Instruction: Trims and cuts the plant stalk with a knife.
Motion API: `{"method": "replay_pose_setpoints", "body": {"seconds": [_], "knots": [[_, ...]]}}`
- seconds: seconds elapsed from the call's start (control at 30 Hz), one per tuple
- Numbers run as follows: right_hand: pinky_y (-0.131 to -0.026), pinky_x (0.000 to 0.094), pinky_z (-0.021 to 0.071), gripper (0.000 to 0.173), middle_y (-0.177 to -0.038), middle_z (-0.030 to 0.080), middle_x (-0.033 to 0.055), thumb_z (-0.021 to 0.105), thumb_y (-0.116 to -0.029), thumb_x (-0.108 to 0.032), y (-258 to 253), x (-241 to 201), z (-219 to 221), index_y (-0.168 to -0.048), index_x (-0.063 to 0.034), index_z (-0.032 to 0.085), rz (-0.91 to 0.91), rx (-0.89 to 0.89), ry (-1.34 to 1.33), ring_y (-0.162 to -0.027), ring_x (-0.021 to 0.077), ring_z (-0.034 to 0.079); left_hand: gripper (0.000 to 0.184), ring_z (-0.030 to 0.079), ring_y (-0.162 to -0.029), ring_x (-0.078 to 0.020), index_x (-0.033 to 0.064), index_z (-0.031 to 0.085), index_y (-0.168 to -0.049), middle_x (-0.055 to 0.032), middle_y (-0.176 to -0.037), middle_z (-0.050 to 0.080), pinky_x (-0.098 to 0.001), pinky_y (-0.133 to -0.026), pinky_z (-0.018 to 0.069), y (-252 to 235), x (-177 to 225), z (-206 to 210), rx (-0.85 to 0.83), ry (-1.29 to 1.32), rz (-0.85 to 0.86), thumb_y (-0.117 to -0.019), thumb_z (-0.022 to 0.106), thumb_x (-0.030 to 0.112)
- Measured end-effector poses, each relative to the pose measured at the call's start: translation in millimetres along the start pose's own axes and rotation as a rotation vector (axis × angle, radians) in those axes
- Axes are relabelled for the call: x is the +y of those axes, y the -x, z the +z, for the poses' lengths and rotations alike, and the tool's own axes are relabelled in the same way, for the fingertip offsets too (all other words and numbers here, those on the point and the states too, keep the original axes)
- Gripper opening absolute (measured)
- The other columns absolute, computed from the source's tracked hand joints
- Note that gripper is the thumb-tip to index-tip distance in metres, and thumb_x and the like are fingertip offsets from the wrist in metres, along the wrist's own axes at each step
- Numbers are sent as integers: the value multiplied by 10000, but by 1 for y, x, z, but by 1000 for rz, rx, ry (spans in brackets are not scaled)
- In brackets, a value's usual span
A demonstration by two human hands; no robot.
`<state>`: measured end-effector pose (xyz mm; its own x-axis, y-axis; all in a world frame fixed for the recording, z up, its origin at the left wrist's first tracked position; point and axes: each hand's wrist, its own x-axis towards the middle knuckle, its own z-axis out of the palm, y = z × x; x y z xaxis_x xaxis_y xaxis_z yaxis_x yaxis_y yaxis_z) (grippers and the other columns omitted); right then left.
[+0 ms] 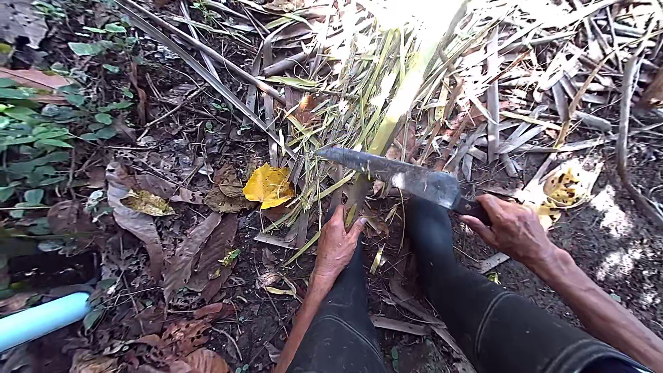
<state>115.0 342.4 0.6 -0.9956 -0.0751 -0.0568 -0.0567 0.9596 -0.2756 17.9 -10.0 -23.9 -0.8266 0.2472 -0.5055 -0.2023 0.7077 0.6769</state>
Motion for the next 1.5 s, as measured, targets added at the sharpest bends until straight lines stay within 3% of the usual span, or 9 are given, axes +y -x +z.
{"method": "replay_pose_setpoints", "body": {"seconds": [0.23,0.33,0.57,0.7,0.87,1.03,1.2,1.33,1.5], "knots": [[-448,485,485,680,-700,631,171,400,-1032,-625,12,-41,-9,-950,5,642,8,-17,83,-562,355,655,456,679,-929,-229,27,630,-1214,-117,-960,692,-454,-876,542,3,0,1,24,-58,16,-982,650,418],[-437,481,474,638,-701,623,171,451,-1027,-587,-4,-50,-16,-934,15,636,44,42,99,-540,347,637,442,670,-876,-235,27,622,-1175,-111,-917,677,-456,-834,542,3,1,3,30,-79,25,-978,657,422],[-433,478,477,643,-696,621,145,429,-1024,-612,-8,-48,-16,-970,-9,643,-8,-30,68,-539,332,639,472,686,-927,-235,27,627,-1219,-119,-965,697,-461,-874,547,3,-2,4,27,-85,24,-980,653,432],[-423,496,447,583,-670,586,146,453,-1038,-542,-14,-42,-18,-961,12,617,88,17,31,-514,334,602,447,659,-849,-235,23,614,-1178,-111,-901,664,-454,-813,539,5,-5,6,16,-82,43,-981,654,422],[-445,479,488,668,-684,617,147,418,-1025,-627,-10,-48,-12,-956,-4,646,-42,-33,67,-548,335,643,472,687,-925,-235,20,620,-1242,-124,-971,699,-460,-869,548,3,-5,4,29,-83,51,-983,648,413],[-427,498,459,642,-663,594,148,426,-1030,-595,-10,-41,-13,-961,10,629,80,-22,28,-511,333,608,446,670,-866,-225,31,617,-1202,-105,-919,678,-444,-826,546,4,-4,4,24,-85,43,-978,661,414],[-432,483,479,671,-685,622,150,407,-1029,-630,-4,-43,-11,-960,-7,647,3,-43,68,-537,337,639,448,681,-911,-227,29,616,-1221,-108,-955,691,-451,-859,548,2,-5,6,19,-81,50,-980,657,404],[-419,519,444,617,-666,583,154,434,-1026,-579,-22,-33,-18,-957,9,608,117,-39,29,-513,365,607,431,663,-850,-220,38,613,-1186,-101,-904,668,-446,-809,545,5,-5,7,18,-89,40,-980,658,414],[-441,471,485,646,-684,609,130,434,-1018,-616,-20,-31,-20,-925,-14,650,-69,-52,101,-546,321,638,448,676,-869,-225,35,616,-1228,-102,-930,686,-457,-820,550,3,-5,7,26,-88,36,-978,652,405]]}}
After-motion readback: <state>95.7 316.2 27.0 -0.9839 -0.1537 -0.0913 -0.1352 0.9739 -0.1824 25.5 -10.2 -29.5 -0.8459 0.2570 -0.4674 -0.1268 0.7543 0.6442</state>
